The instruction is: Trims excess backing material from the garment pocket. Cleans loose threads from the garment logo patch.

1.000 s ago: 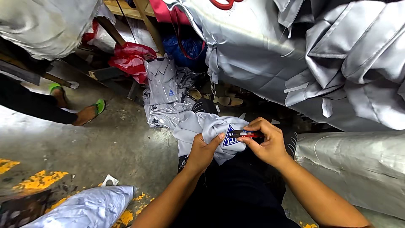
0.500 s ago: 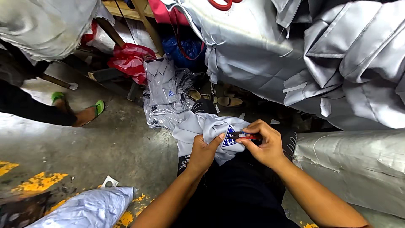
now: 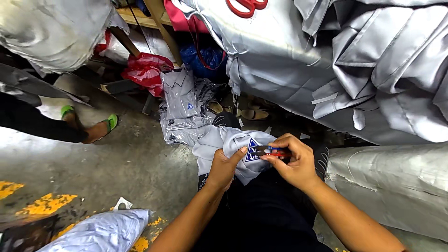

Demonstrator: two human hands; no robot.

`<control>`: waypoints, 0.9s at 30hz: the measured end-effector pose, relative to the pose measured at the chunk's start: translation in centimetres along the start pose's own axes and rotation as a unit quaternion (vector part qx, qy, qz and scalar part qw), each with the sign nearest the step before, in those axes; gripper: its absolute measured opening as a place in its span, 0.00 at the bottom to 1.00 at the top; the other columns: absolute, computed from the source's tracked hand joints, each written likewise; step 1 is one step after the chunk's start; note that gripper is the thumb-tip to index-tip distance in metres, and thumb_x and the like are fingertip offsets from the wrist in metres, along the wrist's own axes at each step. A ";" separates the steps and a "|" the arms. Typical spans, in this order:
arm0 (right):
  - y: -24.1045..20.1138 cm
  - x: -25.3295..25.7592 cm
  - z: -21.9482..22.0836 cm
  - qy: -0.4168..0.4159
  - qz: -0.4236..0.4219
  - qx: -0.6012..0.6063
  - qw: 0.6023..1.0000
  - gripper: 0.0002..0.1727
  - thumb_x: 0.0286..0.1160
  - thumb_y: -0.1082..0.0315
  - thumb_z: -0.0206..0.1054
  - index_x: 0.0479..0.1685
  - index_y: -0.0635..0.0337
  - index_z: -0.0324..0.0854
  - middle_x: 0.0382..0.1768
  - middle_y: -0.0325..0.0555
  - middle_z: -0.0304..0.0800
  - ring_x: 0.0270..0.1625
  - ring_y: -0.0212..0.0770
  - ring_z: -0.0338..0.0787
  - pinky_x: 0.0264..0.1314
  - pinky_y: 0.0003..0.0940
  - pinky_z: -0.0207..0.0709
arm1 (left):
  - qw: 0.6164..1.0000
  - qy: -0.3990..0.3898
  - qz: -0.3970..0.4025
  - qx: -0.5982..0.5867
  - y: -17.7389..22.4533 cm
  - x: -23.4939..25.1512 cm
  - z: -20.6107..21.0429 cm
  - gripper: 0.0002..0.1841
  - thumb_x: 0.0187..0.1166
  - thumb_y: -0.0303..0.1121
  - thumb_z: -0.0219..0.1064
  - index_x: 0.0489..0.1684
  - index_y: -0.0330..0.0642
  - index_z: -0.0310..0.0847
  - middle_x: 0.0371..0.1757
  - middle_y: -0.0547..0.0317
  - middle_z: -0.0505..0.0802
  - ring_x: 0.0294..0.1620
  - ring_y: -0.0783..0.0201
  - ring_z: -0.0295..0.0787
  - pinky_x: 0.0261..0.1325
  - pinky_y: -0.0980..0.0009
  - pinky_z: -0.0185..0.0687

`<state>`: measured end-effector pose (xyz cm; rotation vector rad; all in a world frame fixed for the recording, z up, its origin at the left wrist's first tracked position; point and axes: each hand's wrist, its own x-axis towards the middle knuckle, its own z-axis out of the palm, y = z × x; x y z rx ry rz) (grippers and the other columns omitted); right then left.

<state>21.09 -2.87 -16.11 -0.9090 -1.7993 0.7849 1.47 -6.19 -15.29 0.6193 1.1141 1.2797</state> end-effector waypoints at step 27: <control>-0.6 0.6 -2.0 -0.075 0.025 -0.111 0.991 0.13 0.72 0.59 0.75 0.32 0.61 0.91 0.35 0.39 0.90 0.36 0.22 0.85 0.38 0.16 0.78 | 0.999 -0.004 0.028 0.043 0.2 -0.4 0.3 0.07 0.78 0.17 0.64 0.44 0.35 0.86 0.37 0.60 0.96 0.41 0.70 0.94 0.53 0.69 0.92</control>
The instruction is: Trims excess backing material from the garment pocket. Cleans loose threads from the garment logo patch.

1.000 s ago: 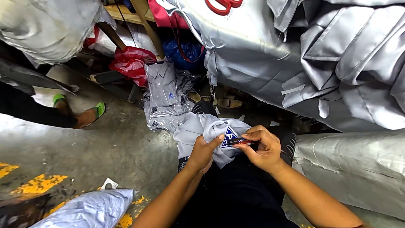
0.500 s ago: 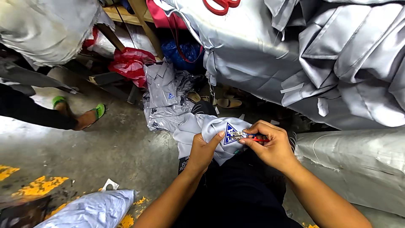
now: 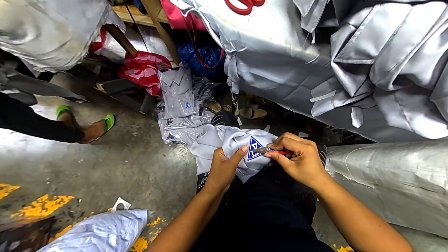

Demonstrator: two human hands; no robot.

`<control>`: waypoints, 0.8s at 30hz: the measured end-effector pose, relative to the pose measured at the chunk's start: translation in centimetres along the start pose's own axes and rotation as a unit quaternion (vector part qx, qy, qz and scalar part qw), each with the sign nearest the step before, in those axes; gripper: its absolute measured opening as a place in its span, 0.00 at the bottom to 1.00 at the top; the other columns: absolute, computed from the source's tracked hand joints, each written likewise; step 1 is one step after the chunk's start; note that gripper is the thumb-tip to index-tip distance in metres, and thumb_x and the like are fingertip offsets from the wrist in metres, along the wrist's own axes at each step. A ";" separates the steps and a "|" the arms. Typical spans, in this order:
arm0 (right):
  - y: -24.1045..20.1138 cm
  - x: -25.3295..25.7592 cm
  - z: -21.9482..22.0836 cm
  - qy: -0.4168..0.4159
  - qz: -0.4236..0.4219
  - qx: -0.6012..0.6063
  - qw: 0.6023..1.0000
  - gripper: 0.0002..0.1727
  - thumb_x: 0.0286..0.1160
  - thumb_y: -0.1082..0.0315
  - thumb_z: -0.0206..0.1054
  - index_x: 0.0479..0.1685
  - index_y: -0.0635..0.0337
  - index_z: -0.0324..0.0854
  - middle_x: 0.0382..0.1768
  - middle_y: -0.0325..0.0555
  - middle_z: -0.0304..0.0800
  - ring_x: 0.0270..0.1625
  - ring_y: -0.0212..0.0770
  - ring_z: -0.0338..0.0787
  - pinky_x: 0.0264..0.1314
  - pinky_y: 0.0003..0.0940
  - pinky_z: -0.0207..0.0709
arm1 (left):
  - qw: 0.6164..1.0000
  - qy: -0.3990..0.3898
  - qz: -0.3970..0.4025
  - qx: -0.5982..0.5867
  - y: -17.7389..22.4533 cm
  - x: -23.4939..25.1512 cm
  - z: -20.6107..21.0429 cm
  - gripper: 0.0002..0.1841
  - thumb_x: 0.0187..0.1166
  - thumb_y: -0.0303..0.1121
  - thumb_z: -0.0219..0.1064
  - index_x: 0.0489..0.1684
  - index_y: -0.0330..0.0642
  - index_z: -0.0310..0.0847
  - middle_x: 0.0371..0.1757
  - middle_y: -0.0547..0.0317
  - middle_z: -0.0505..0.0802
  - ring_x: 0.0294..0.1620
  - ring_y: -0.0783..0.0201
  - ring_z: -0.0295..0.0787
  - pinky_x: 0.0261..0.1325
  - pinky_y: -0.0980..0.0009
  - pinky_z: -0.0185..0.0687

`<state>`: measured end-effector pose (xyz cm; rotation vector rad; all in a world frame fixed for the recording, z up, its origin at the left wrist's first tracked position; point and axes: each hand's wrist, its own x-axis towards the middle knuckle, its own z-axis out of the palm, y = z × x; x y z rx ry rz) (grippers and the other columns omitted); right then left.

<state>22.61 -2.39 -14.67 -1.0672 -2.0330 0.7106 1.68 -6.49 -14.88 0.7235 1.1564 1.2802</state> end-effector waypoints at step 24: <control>0.9 0.9 -1.0 0.041 -0.067 -0.026 0.997 0.12 0.66 0.62 0.78 0.39 0.63 0.90 0.41 0.43 0.91 0.50 0.29 0.88 0.55 0.21 0.81 | 0.999 -0.003 -0.032 -0.026 0.4 0.0 -0.2 0.08 0.75 0.15 0.66 0.44 0.35 0.85 0.37 0.58 0.96 0.40 0.68 0.95 0.52 0.68 0.92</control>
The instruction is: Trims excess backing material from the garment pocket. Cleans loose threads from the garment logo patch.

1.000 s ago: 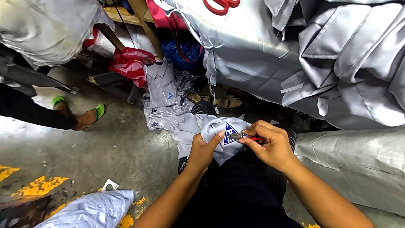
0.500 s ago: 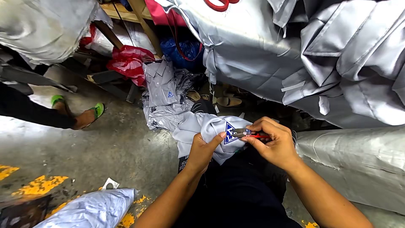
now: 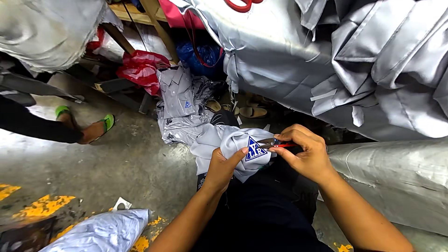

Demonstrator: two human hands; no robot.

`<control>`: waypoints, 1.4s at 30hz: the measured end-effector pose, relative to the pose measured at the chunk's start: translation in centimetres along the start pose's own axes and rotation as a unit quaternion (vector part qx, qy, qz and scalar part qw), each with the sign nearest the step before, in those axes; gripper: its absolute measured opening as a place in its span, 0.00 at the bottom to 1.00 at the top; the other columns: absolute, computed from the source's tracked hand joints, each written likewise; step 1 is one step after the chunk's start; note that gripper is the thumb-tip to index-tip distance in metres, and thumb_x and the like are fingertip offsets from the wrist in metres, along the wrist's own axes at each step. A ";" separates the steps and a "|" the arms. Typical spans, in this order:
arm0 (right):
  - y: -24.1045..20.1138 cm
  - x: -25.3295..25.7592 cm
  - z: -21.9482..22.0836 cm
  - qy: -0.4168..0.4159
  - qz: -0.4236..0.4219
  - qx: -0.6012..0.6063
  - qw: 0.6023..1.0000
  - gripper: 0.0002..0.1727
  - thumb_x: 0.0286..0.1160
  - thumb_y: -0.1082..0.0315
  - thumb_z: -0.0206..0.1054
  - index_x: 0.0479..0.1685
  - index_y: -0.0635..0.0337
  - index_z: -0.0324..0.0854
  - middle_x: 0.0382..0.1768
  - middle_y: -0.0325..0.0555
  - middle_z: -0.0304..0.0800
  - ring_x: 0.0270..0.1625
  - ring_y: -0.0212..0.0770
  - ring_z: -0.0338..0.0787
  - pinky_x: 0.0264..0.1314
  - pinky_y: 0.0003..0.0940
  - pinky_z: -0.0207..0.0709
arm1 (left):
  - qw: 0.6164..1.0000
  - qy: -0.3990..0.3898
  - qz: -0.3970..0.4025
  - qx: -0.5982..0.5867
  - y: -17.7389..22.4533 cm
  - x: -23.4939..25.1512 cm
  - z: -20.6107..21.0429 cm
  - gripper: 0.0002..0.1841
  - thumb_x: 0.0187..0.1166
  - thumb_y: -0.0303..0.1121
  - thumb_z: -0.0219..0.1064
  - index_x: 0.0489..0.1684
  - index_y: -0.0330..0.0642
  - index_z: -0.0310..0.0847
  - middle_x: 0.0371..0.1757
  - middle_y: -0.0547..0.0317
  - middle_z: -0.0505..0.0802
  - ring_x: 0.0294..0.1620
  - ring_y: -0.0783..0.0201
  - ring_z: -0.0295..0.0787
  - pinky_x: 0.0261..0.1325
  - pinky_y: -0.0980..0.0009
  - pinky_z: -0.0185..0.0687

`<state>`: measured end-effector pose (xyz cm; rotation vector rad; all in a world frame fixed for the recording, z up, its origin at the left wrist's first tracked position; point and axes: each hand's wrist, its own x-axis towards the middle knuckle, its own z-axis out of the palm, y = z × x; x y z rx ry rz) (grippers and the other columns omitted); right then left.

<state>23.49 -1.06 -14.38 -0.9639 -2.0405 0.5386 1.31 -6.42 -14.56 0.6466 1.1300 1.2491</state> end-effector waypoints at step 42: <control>-1.3 -1.8 2.8 0.096 0.100 0.021 0.990 0.14 0.70 0.61 0.78 0.38 0.65 0.87 0.38 0.43 0.89 0.32 0.21 0.80 0.32 0.12 0.72 | 0.994 0.082 0.071 -0.030 -1.5 -0.5 1.6 0.06 0.73 0.15 0.66 0.41 0.34 0.83 0.33 0.58 0.96 0.37 0.68 0.95 0.49 0.68 0.93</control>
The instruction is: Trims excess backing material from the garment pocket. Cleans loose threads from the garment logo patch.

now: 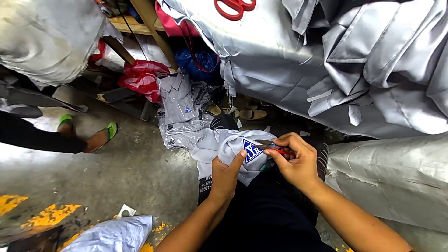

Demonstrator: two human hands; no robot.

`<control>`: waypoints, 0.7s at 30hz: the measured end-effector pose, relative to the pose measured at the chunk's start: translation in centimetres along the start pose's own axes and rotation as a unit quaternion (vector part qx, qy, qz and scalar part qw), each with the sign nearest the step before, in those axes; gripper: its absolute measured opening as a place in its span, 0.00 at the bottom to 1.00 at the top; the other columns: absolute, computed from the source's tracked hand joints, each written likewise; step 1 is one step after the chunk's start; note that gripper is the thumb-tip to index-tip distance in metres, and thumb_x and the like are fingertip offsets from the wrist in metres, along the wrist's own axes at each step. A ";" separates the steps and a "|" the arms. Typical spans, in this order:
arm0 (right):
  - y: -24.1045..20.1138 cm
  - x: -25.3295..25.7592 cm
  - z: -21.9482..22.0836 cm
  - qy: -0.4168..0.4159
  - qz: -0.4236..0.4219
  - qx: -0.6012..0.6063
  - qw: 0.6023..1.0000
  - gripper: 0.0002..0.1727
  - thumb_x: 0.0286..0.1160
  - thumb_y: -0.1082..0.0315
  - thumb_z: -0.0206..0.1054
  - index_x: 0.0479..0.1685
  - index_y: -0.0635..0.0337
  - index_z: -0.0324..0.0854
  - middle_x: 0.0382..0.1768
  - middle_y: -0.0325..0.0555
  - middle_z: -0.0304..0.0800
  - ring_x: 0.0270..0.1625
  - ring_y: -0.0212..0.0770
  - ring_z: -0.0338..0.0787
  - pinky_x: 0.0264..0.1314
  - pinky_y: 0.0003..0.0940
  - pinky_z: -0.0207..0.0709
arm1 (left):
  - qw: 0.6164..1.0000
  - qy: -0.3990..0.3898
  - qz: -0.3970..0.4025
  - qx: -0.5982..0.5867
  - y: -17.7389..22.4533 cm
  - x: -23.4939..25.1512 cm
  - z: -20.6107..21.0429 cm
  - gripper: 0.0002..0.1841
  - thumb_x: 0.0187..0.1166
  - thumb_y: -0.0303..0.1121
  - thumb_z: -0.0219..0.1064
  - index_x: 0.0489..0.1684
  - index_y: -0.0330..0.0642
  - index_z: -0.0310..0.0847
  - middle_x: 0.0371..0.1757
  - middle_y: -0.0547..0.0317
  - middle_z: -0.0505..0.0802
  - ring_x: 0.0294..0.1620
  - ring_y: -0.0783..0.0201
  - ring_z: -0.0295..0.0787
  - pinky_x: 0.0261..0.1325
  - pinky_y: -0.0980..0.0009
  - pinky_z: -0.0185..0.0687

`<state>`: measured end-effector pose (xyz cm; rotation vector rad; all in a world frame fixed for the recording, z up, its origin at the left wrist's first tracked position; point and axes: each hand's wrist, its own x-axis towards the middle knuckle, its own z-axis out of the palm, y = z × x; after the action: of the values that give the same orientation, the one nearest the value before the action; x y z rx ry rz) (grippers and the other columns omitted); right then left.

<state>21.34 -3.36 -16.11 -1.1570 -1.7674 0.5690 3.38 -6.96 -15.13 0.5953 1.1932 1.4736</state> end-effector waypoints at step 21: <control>-0.5 0.2 -1.2 -0.050 -0.014 -0.004 0.999 0.15 0.73 0.58 0.75 0.39 0.64 0.89 0.38 0.42 0.89 0.31 0.21 0.80 0.32 0.14 0.72 | 1.000 -0.026 -0.005 0.001 0.3 0.5 -0.7 0.07 0.75 0.15 0.66 0.43 0.35 0.84 0.35 0.58 0.96 0.38 0.68 0.95 0.51 0.68 0.93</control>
<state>22.17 -3.55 -15.07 -1.1241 -1.8699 0.6130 2.49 -6.72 -15.26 0.6254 1.1563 1.4406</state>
